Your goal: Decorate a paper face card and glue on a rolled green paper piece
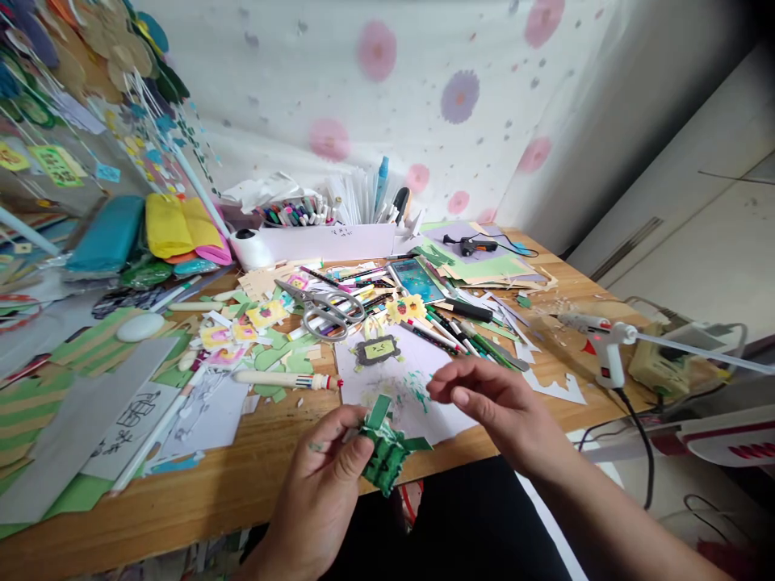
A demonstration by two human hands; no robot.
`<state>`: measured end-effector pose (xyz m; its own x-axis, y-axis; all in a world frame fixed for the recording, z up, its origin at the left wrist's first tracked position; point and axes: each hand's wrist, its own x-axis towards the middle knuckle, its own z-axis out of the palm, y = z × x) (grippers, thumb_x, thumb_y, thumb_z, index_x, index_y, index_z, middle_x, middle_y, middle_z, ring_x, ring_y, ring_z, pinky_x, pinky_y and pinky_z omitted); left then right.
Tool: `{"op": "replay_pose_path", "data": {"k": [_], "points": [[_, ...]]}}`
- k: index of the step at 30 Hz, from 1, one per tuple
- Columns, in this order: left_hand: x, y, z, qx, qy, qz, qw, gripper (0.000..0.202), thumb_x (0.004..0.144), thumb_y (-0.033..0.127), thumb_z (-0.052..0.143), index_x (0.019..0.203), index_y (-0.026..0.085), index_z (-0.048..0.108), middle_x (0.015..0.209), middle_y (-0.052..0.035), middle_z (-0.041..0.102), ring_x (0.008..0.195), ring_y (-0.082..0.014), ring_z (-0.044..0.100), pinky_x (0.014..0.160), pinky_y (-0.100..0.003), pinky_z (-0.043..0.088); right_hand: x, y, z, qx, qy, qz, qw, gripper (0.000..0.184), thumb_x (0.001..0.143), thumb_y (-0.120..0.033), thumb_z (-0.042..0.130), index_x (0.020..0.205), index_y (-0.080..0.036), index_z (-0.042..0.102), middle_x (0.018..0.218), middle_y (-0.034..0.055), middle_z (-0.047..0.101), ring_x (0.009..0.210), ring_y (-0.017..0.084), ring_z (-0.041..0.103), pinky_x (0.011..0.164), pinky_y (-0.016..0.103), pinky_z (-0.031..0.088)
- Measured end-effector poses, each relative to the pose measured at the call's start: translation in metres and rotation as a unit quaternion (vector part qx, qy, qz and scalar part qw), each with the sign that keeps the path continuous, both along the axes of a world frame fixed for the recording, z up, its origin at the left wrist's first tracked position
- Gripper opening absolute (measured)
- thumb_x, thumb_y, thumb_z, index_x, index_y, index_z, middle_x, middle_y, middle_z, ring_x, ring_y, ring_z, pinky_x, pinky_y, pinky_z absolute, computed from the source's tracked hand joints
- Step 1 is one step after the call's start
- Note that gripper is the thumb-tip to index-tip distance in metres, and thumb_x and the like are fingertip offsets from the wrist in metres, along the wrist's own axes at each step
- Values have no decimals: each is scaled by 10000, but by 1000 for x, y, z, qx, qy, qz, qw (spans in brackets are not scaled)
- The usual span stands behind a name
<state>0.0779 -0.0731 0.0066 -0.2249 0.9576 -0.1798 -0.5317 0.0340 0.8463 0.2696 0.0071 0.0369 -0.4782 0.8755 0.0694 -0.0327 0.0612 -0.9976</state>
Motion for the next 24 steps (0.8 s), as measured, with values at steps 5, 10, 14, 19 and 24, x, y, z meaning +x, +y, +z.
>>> {"op": "replay_pose_path", "data": {"k": [5, 10, 14, 19, 24], "points": [[13, 9, 7, 4, -37, 22, 999, 305, 587, 397, 873, 799, 213, 753, 811, -48, 749, 841, -226, 682, 809, -368, 541, -3, -26, -17, 65, -82, 50, 993, 306, 809, -473, 677, 866, -175, 636, 811, 59, 670, 759, 179, 629, 663, 279, 500], [27, 10, 7, 3, -46, 52, 998, 321, 587, 396, 874, 824, 220, 749, 814, -32, 737, 807, -204, 676, 781, -351, 556, -18, -35, -18, 166, -94, 1, 982, 226, 811, -386, 685, 814, -166, 631, 752, 41, 664, 695, 151, 613, 652, 250, 482], [35, 6, 5, 16, -52, 43, 998, 307, 615, 384, 860, 844, 220, 738, 841, -37, 726, 834, -214, 671, 799, -367, 553, -20, -35, -20, 193, -87, -32, 977, 170, 817, -307, 673, 732, -171, 614, 691, 20, 628, 641, 134, 580, 603, 226, 461], [32, 0, 1, 65, -3, -1, 998, 325, 689, 407, 809, 961, 246, 730, 951, -48, 720, 975, -235, 646, 896, -360, 511, -10, -40, -21, 223, -75, -52, 970, 108, 820, -222, 657, 729, -180, 613, 688, 8, 622, 639, 124, 566, 607, 214, 442], [21, -4, 5, 95, 119, -108, 982, 359, 772, 348, 746, 1117, 284, 672, 1072, -38, 694, 1020, -219, 626, 921, -318, 486, 5, -41, -19, 242, -77, -60, 965, 114, 816, -207, 667, 722, -179, 609, 689, 7, 624, 640, 122, 567, 604, 212, 426]]}}
